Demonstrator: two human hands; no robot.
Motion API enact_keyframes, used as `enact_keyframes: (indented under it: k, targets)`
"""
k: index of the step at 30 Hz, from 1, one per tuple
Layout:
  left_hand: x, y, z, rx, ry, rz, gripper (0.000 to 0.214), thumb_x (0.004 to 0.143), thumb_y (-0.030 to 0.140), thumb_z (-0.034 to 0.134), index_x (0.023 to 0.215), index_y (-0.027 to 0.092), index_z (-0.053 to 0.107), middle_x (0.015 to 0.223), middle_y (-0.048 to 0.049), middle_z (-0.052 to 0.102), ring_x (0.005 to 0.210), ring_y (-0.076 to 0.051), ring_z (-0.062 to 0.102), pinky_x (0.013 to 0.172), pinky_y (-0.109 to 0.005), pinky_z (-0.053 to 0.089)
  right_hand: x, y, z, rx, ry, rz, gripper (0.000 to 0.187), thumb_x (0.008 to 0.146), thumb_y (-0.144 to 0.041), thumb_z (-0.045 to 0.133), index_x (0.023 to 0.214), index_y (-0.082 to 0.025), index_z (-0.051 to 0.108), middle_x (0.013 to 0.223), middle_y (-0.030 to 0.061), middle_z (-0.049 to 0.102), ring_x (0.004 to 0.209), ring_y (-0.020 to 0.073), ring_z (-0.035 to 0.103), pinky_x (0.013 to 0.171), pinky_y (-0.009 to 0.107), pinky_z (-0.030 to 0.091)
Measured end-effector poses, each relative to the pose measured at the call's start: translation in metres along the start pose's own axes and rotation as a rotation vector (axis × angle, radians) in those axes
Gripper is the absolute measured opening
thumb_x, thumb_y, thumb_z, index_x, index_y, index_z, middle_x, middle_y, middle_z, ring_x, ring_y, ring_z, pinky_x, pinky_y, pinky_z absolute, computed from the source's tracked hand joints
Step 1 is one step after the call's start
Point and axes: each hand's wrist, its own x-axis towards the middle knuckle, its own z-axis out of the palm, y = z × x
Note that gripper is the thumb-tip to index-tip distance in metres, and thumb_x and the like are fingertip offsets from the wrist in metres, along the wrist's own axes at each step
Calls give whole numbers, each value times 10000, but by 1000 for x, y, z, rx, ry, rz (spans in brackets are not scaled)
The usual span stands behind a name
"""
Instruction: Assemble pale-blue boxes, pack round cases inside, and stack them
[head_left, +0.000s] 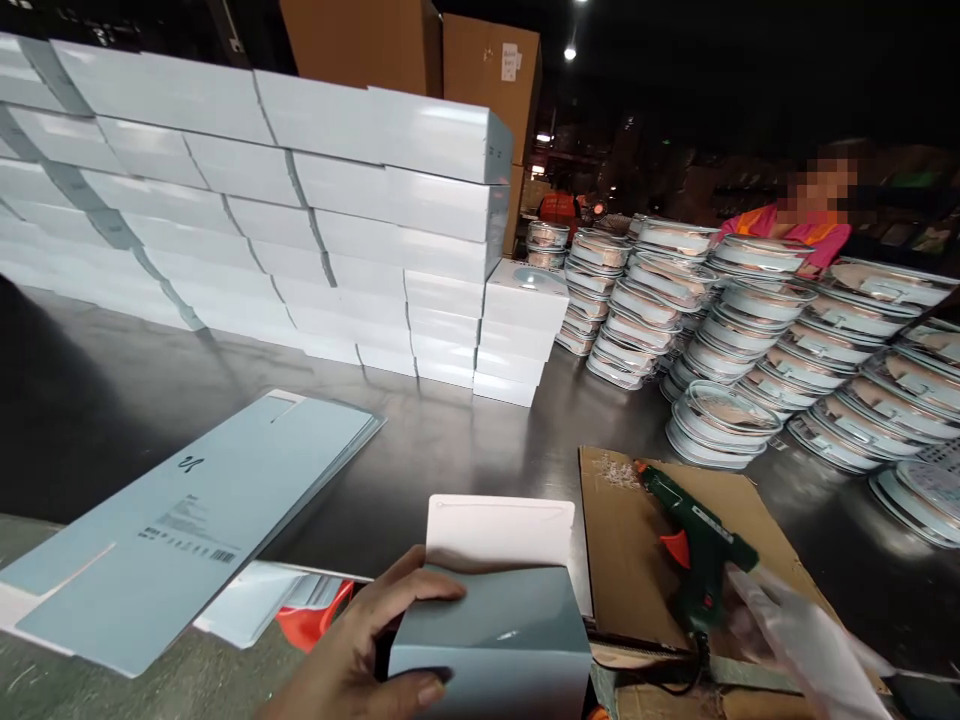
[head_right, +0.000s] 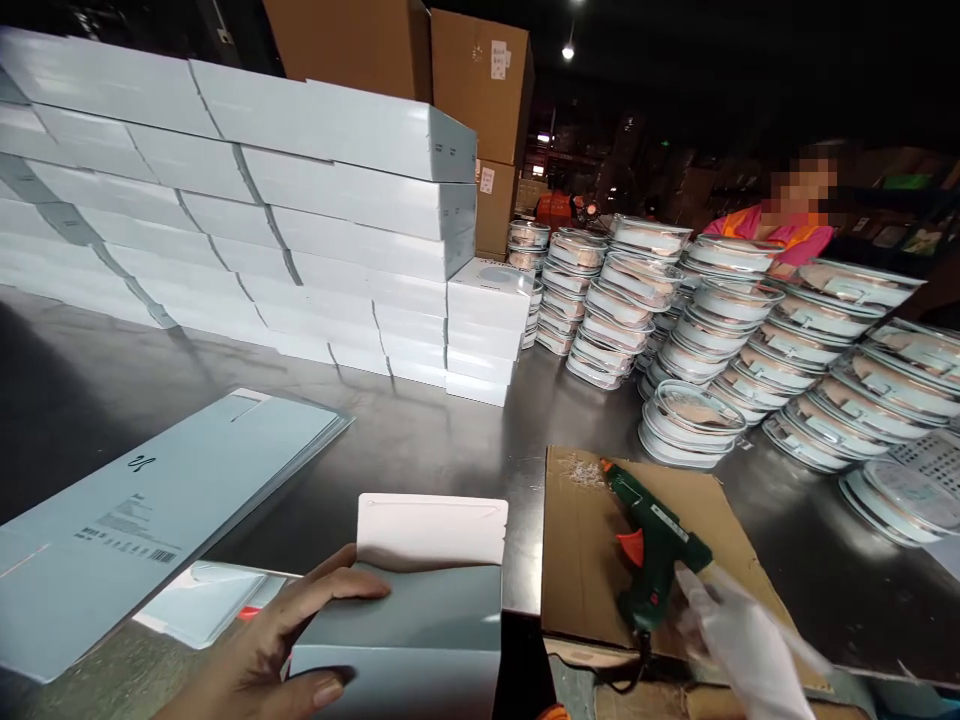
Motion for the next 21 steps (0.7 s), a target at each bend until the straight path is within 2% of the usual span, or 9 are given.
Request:
enact_keyframes:
  k: [2,4,6,8,9,11,13,17,21]
  targets:
    - [2,-3,2,36,0,12,470,771,532,829,1208,363,786,1229,-82,792,1330,-388,635,1031,-440,579,-17,1,6,-18,35,-73,283,707,-473,845,908,-300,747,772,72,797,796,327,775,729,386,620]
    - [3,-4,7,43,0,-10,468,776,528,824,1209,358,780,1238,-85,784,1425,-403,541,1102,-475,522,-40,3,34,33,-114,-248,713,717,-503,873,1359,-365,594,1205,77,781,1111,309,734,960,383,580]
    - [4,-1,15,-25,-18,-17,463,786,540,812,1205,350,765,1273,-93,748,1355,-408,596,999,-442,587,-62,5,74,111,-517,-411,1133,770,-542,858,1632,-447,129,1598,74,513,1389,284,573,1112,412,491]
    - [4,4,25,-173,46,-27,412,805,544,809,1161,348,737,1374,-80,667,1230,-368,674,859,-370,624,-77,7,111,139,-782,-495,1116,898,-537,749,1628,-487,-93,1640,68,436,1380,250,578,1103,401,493]
    - [4,7,31,-271,116,-24,381,815,531,817,1134,354,707,1416,-61,626,1211,-345,684,843,-349,619,-81,8,124,147,-816,-544,1030,951,-526,684,1631,-484,-88,1599,75,472,1334,242,612,1072,388,514]
    - [3,12,39,-445,260,24,360,838,483,833,1118,382,630,1384,-18,613,1244,-312,668,914,-349,593,-82,8,138,111,-760,-684,838,991,-504,621,1645,-465,99,1470,82,556,1242,244,655,1016,366,541]
    - [3,14,41,-495,303,88,381,876,432,820,1177,421,587,1259,-1,636,1263,-287,651,992,-372,561,-76,4,138,9,-713,-877,775,932,-526,700,1600,-449,315,1361,76,587,1229,266,642,1018,365,539]
    - [8,15,30,-281,57,175,277,957,394,728,1233,401,703,1137,-50,585,1237,-288,615,1033,-416,542,-62,-11,124,-189,-767,-1125,680,859,-487,804,1479,-457,529,1333,65,587,1141,243,680,934,312,574]
    - [15,20,11,-189,-67,183,154,952,423,721,1065,356,799,1105,-68,558,1220,-286,592,1008,-407,552,-63,-21,117,-181,-789,-1050,552,876,-430,789,1403,-408,629,1304,75,637,1064,233,702,874,313,593]
